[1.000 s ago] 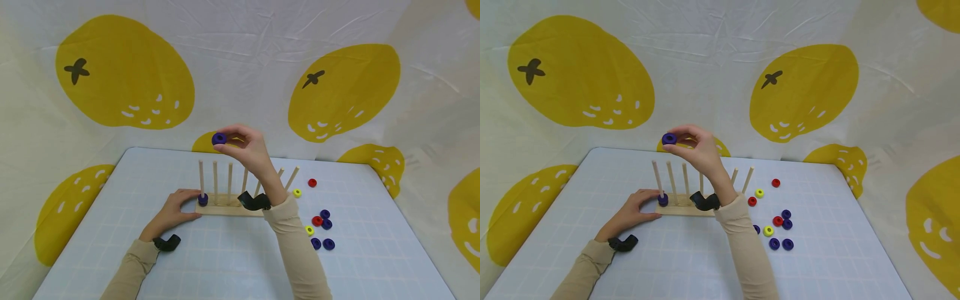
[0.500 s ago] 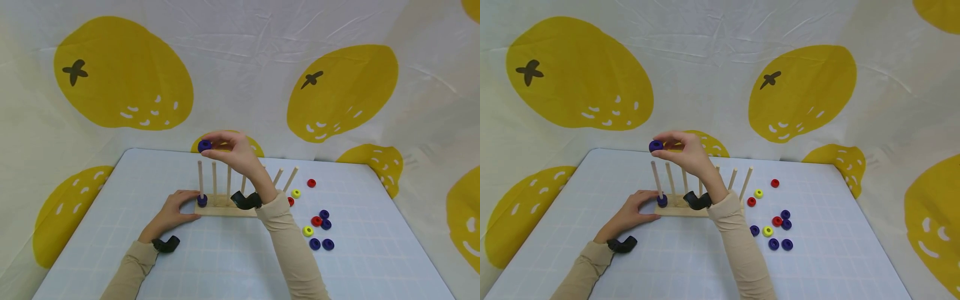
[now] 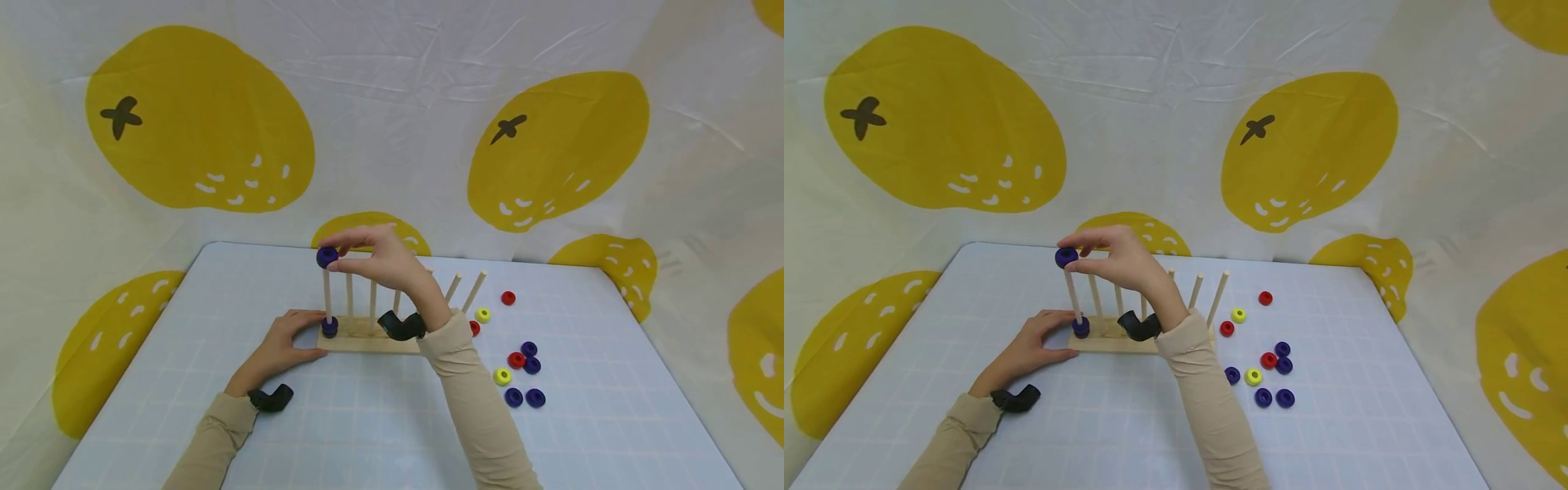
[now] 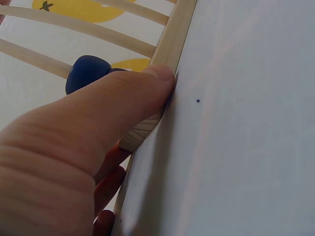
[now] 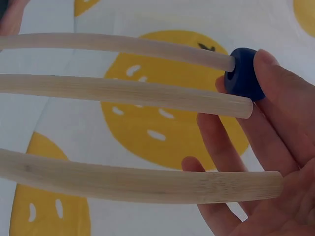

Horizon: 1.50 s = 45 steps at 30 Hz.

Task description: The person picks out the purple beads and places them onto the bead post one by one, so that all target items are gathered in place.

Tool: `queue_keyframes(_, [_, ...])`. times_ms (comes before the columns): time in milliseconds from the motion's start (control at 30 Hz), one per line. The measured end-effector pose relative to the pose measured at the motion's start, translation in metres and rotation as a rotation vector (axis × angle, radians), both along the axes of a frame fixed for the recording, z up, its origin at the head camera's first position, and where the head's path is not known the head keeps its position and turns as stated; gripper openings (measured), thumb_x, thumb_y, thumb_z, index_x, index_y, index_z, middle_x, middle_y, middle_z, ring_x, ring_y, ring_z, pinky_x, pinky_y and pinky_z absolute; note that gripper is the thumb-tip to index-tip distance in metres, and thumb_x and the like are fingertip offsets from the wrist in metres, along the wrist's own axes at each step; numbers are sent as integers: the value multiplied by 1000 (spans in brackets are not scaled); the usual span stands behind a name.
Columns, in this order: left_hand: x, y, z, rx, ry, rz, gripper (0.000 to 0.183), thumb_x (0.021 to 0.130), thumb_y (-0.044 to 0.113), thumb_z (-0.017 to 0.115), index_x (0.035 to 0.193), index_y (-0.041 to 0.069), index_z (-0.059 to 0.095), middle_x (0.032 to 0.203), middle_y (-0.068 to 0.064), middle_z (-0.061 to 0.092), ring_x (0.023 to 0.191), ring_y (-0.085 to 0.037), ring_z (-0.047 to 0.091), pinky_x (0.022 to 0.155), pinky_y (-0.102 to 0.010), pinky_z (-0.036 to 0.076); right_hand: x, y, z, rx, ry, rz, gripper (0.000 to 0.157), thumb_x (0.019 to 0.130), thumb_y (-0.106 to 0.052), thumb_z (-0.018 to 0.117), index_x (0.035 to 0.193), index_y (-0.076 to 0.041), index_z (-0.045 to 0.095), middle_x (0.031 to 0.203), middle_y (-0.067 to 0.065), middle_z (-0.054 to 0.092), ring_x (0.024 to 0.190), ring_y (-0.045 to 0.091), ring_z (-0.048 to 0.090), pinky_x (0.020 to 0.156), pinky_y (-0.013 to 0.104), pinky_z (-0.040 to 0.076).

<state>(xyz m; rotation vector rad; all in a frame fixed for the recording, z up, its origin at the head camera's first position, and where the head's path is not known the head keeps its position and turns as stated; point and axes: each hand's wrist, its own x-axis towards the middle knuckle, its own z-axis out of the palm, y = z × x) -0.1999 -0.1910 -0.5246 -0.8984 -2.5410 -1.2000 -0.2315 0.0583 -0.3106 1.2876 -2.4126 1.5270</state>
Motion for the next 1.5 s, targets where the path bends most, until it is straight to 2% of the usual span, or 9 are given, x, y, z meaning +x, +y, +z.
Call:
queue_keyframes(267, [0,0,2,-1,-21,-2,65,72,23,90,130,8,64,132,-7,63,119,-30,52,98,-56,37,1,0,1,96,25,-1,32,87,-12,77,118,-7,72,111,0,72,97,26,63,87,40,52])
queue_keyframes(567, [0,0,2,-18,-58,13,64,74,25,89,130,10,64,133,-6,62,121,-30,51,100,-58,35,3,-2,4,179,50,-18,31,87,-15,78,117,-9,73,111,-2,72,96,18,64,85,27,50])
queue_keyframes(733, [1,0,3,-18,-53,8,64,74,24,89,130,9,64,133,-7,62,121,-31,51,100,-58,36,3,-2,5,200,46,-19,31,87,-16,78,117,-10,72,111,-3,72,98,19,64,86,25,49])
queue_keyframes(833, [1,0,5,-16,-58,8,64,73,24,89,130,9,64,133,-7,62,121,-31,51,100,-58,36,3,-2,5,208,45,-22,31,88,-17,77,118,-10,72,112,-2,71,99,19,64,87,25,49])
queue_keyframes(1067, [0,0,4,-16,-60,9,64,74,27,89,130,11,64,133,-5,62,121,-29,51,100,-57,35,3,-2,5,199,38,-20,27,89,-13,76,116,-9,72,113,-2,71,98,9,61,89,25,49])
queue_keyframes(1233, [-2,-1,2,-4,-39,2,63,73,27,89,129,11,65,132,-5,63,120,-29,52,99,-57,37,2,-2,5,177,44,-15,27,88,-13,77,114,-8,73,111,-1,72,97,8,61,90,29,50])
queue_keyframes(1500, [-2,0,1,0,-31,-2,63,73,27,90,128,10,65,131,-5,64,120,-29,53,98,-56,39,3,-1,3,165,50,-17,26,88,-13,77,113,-9,73,110,-2,71,98,7,61,89,28,50])
